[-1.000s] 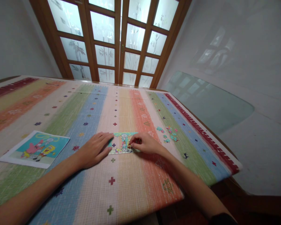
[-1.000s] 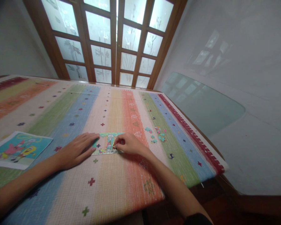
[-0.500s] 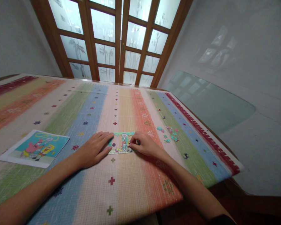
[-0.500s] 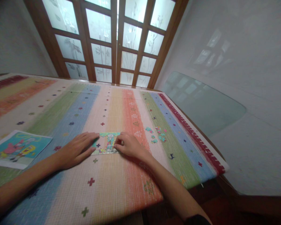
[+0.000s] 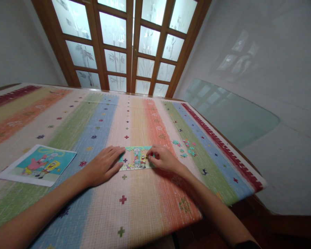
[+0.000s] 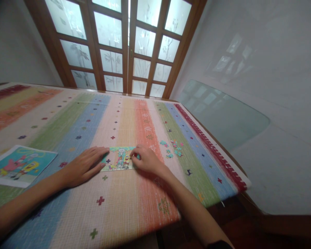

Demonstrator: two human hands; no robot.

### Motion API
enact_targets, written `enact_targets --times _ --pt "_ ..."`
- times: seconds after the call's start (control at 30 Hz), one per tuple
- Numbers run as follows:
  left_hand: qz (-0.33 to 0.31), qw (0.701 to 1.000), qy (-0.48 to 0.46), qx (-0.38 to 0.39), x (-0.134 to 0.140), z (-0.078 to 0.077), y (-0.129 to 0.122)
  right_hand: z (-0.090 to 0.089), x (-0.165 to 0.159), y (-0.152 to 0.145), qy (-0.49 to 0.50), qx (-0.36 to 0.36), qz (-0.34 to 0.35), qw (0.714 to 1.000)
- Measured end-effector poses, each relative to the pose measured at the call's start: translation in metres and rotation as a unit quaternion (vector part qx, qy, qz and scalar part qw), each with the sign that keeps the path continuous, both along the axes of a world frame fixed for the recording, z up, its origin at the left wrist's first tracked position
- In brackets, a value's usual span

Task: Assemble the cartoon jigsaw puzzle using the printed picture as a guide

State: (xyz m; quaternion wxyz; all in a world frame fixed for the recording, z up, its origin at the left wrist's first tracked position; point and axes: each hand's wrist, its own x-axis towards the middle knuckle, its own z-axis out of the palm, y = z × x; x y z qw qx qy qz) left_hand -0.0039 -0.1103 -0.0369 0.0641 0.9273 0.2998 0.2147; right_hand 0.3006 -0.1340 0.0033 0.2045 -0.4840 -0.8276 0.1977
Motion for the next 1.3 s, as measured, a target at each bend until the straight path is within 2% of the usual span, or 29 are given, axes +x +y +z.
enact_targets --times 0.17,0.37,0.53,0.6,0.77,1.0,1.3 --pt "-0.001 1.0 0.0 0.004 0.0 0.0 0.0 0.003 0.033 0.013 0.034 0.041 -0.057 0.997" --pt "-0.002 1.0 0.001 0.006 -0.001 -0.001 0.001 0.008 0.093 0.032 0.069 0.094 -0.189 0.975" --pt "-0.003 1.0 -0.001 0.003 -0.003 -0.001 0.001 -0.001 0.138 0.037 0.125 0.121 -0.341 0.924" --pt "-0.003 1.0 -0.003 0.005 -0.003 -0.001 0.001 -0.006 0.151 0.036 0.123 0.115 -0.374 0.912" --pt "-0.004 1.0 0.002 0.015 -0.003 0.001 0.001 -0.011 0.17 0.031 0.044 0.126 -0.357 0.924" --pt "-0.004 1.0 0.001 0.027 -0.002 0.0 0.001 -0.019 0.178 0.031 -0.041 0.131 -0.342 0.93" --pt "0.0 1.0 0.008 0.011 -0.004 -0.001 0.001 -0.028 0.182 0.033 -0.077 0.117 -0.289 0.947"
